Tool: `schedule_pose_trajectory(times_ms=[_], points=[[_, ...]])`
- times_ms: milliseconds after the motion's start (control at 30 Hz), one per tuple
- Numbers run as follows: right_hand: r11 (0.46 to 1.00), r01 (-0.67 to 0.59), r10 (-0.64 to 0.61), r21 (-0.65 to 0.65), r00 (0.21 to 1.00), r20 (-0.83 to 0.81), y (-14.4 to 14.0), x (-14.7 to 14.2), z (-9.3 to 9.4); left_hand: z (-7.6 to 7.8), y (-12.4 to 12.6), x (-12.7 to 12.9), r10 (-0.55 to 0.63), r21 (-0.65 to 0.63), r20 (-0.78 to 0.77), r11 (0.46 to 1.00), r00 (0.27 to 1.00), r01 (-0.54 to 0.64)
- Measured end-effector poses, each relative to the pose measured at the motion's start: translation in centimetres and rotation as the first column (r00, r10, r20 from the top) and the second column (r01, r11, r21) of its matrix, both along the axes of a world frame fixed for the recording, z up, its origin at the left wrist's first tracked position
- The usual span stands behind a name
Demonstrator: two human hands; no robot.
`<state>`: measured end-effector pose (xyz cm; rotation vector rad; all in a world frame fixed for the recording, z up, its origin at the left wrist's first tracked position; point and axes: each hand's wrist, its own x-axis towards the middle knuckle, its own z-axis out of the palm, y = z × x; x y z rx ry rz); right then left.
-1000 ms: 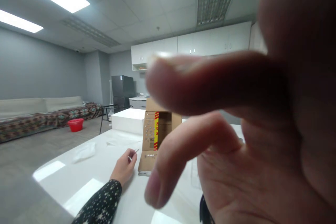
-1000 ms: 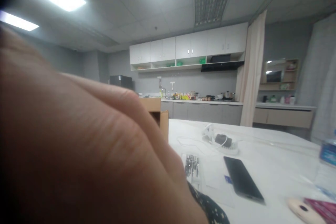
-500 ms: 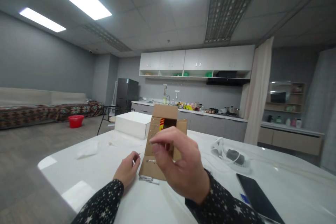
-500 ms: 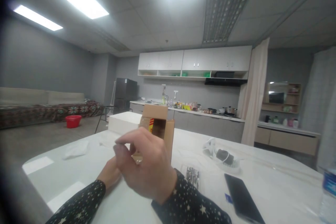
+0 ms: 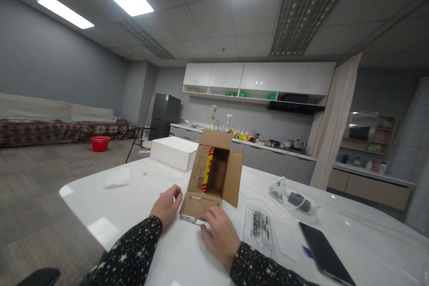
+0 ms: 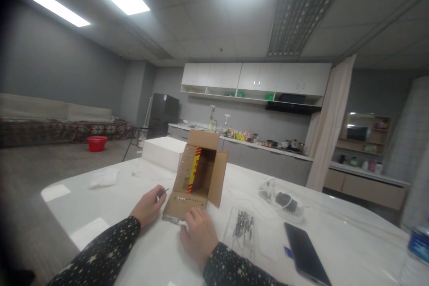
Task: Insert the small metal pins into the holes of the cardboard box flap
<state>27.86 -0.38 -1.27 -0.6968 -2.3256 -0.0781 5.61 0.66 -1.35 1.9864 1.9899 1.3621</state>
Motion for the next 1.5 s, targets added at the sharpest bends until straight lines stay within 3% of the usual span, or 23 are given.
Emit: schedule_pose_trajectory(times_ms=[233, 600, 933, 1300, 1500], points=[[0.995, 0.029, -0.034, -0.091, 0.998, -0.053, 0.9, -0.2, -0.5, 0.2, -0.1, 0.5, -0.011, -0.062, -0.036, 0.998, 0.999, 0.009], [0.999, -0.023, 0.025, -0.045, 0.998, 0.055, 1.0, -1.5, -0.4, 0.2, -0.3, 0.7, 0.054, -0.139, -0.085, 0.988, 0.995, -0.065], [0.998, -0.051, 0.054, -0.020, 0.990, 0.133, 1.1, -1.3, -0.7, 0.3, -0.5, 0.7, 0.007, -0.152, -0.034, 0.988, 0.999, -0.013], [0.993, 0.111, -0.105, -0.041, 0.988, 0.117, 0.9, -1.1, -0.8, 0.1, -0.5, 0.7, -0.044, -0.137, -0.056, 0.990, 0.997, 0.036], [0.980, 0.193, -0.181, -0.039, 0.962, 0.205, 0.6, -0.9, -0.6, -0.2, -0.3, 0.7, -0.059, -0.131, -0.067, 0.990, 0.996, 0.050]])
